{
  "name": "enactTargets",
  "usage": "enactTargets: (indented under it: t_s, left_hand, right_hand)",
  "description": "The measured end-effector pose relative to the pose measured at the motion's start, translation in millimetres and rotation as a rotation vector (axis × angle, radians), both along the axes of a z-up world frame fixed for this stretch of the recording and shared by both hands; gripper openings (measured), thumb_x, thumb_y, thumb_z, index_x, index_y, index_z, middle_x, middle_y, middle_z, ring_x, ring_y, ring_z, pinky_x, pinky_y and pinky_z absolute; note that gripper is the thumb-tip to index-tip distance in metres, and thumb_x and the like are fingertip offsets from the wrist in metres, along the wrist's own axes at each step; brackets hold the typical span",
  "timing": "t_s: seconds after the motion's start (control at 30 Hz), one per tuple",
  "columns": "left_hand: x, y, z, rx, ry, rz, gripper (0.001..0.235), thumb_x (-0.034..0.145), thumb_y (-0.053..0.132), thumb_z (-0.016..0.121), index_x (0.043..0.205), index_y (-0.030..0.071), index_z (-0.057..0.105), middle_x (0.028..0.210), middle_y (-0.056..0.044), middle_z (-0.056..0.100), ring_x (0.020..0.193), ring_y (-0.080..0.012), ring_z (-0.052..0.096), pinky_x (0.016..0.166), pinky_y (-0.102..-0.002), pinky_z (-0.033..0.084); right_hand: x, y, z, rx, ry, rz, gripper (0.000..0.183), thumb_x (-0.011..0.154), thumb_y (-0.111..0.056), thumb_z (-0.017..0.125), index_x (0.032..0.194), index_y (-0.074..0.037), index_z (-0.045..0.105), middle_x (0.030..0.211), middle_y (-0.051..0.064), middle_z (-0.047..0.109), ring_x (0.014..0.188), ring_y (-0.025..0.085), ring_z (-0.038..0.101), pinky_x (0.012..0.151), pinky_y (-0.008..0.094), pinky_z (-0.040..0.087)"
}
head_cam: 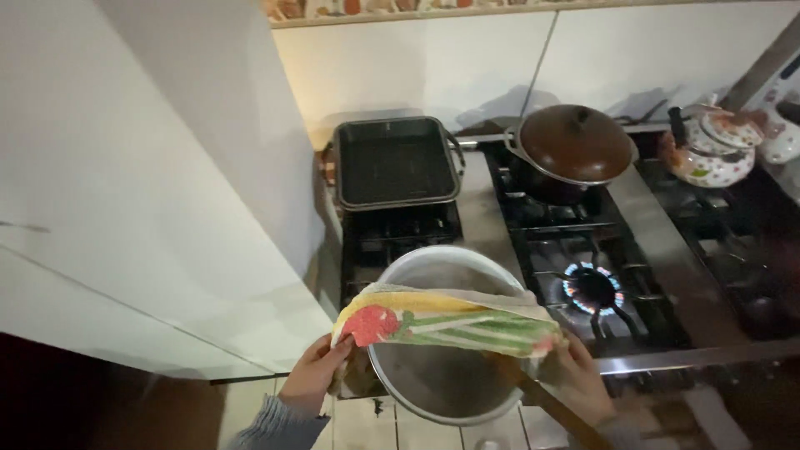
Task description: The recorder is cooking and stirring a pot on a gas stove.
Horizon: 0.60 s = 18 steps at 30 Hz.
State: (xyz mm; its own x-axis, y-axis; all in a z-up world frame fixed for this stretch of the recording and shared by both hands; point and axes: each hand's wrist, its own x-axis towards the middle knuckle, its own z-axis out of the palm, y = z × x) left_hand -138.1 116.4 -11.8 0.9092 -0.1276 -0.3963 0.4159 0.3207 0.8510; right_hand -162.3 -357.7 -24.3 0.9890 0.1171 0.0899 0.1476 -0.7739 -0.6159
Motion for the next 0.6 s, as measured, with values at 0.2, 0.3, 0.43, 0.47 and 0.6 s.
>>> enactTargets:
  t_s: [0.2,0.3,0.43,0.47,0.6]
  left_hand:
    - [4,47,-18,0.136,0.113,0.056,0.029,0.100,0.034,0.062,0.106,0.007,0.071,0.060,0.004,0.046,0.049,-0.0083,0.036,0.046,-0.028,0.028]
    - [16,59,-27,0.122,0.106,0.074,0.031,0.099,0.035,0.061,0.110,0.008,0.071,0.062,0.005,0.050,0.050,-0.0077,0.036,0.047,-0.027,0.028]
    - [29,60,-9,0.149,0.177,0.113,0.031,0.100,0.035,0.060,0.113,0.009,0.071,0.068,0.005,0.055,0.052,-0.0078,0.037,0.049,-0.027,0.029]
    - [30,60,-8,0.148,0.177,0.112,0.031,0.100,0.035,0.060,0.113,0.009,0.071,0.068,0.005,0.055,0.052,-0.0078,0.037,0.049,-0.027,0.029]
    - [42,63,-24,0.062,0.115,0.118,0.026,0.099,0.030,0.061,0.112,0.010,0.070,0.067,0.007,0.049,0.053,-0.0070,0.034,0.050,-0.027,0.028]
  right_hand:
    - [39,94,43,1.152,0.469,-0.277,0.055,0.091,-0.028,0.060,0.138,-0.005,0.046,0.125,0.016,0.063,0.107,0.032,0.069,0.082,0.052,0.062]
    - [72,86,-3,1.079,0.397,-0.153,0.052,0.092,-0.028,0.062,0.135,-0.004,0.046,0.125,0.017,0.063,0.109,0.030,0.067,0.087,0.047,0.063]
    - [88,112,33,1.378,0.473,-0.125,0.044,0.100,-0.036,0.053,0.130,-0.003,0.052,0.117,0.018,0.064,0.098,0.030,0.070,0.077,0.047,0.064]
    - [102,97,-7,1.378,0.473,-0.126,0.044,0.100,-0.036,0.053,0.130,-0.003,0.052,0.117,0.018,0.064,0.098,0.030,0.070,0.077,0.047,0.064]
    - [121,99,-8,1.464,0.429,0.157,0.040,0.108,-0.034,0.055,0.124,0.002,0.052,0.113,0.020,0.065,0.092,0.029,0.072,0.076,0.047,0.065]
